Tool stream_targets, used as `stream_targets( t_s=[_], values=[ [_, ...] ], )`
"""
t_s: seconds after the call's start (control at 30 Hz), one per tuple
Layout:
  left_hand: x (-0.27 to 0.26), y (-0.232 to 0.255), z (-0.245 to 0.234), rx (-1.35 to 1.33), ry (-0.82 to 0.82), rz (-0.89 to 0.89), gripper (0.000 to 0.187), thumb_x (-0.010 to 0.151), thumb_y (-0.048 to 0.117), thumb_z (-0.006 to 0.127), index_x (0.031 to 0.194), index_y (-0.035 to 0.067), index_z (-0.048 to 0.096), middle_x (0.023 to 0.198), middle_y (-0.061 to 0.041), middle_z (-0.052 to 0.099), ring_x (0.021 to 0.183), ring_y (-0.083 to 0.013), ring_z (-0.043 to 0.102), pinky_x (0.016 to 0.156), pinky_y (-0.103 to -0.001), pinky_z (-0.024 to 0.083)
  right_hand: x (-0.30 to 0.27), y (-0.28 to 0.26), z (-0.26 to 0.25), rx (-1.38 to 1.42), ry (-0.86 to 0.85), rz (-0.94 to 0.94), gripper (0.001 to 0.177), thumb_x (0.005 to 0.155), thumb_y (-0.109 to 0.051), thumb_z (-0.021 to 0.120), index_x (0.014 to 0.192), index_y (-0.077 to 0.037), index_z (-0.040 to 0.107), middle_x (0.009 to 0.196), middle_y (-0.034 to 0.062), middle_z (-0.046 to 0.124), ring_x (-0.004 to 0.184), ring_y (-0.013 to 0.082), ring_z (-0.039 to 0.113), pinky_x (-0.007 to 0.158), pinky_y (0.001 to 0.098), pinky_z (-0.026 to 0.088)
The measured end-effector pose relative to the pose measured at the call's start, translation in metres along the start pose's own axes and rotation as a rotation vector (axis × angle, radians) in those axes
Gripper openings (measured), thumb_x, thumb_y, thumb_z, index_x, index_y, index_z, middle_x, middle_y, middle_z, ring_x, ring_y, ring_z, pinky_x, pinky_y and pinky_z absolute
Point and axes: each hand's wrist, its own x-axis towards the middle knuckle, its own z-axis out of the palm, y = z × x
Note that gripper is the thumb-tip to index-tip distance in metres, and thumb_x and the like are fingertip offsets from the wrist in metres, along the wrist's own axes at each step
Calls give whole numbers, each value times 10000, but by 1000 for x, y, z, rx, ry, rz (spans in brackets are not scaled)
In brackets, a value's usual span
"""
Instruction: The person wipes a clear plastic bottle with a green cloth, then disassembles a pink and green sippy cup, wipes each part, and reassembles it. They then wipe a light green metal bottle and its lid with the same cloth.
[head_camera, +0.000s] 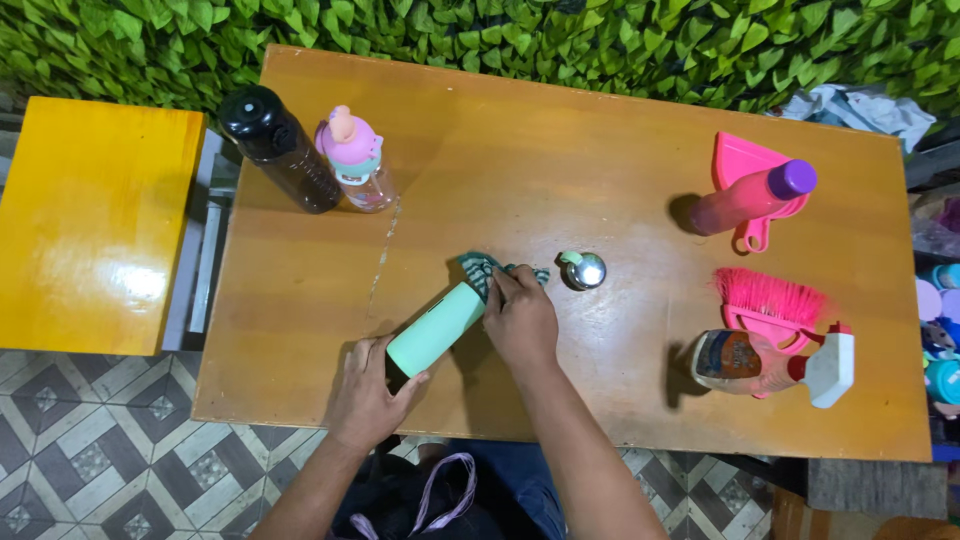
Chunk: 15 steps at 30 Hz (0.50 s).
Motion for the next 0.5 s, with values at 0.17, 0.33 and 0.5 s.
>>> stream_targets(
  t_s=[0.17, 0.33, 0.5],
  values=[
    [0, 2, 0, -1, 8, 66, 773, 823, 523, 736, 1369, 24, 510, 1246, -167, 535, 1181, -386, 518, 1053, -515, 419, -25, -11, -13, 238, 39, 107, 202, 950, -153, 654, 1078, -34, 755, 957, 111, 684, 844, 279, 695, 761, 387, 556],
    [-1, -8, 14, 17, 96, 79, 850, 811, 465, 754, 1381, -67, 416, 1304, -274, 479, 1201, -470, 472, 996, -535, 406, -52, -38, -5, 142, 13, -268, 184, 863, -119, 708, 1010, -14, 743, 1008, 158, 638, 941, 342, 614, 778, 416, 511],
    [-7, -16, 26, -46, 118, 65, 843, 736, 364, 810, 1375, -26, 422, 1316, -271, 507, 1211, -474, 489, 1025, -539, 426, -61, -42, 12, 78, -85, -472, 189, 888, -86, 705, 1056, 2, 705, 1087, 141, 632, 1016, 330, 605, 874, 437, 503]
  ],
)
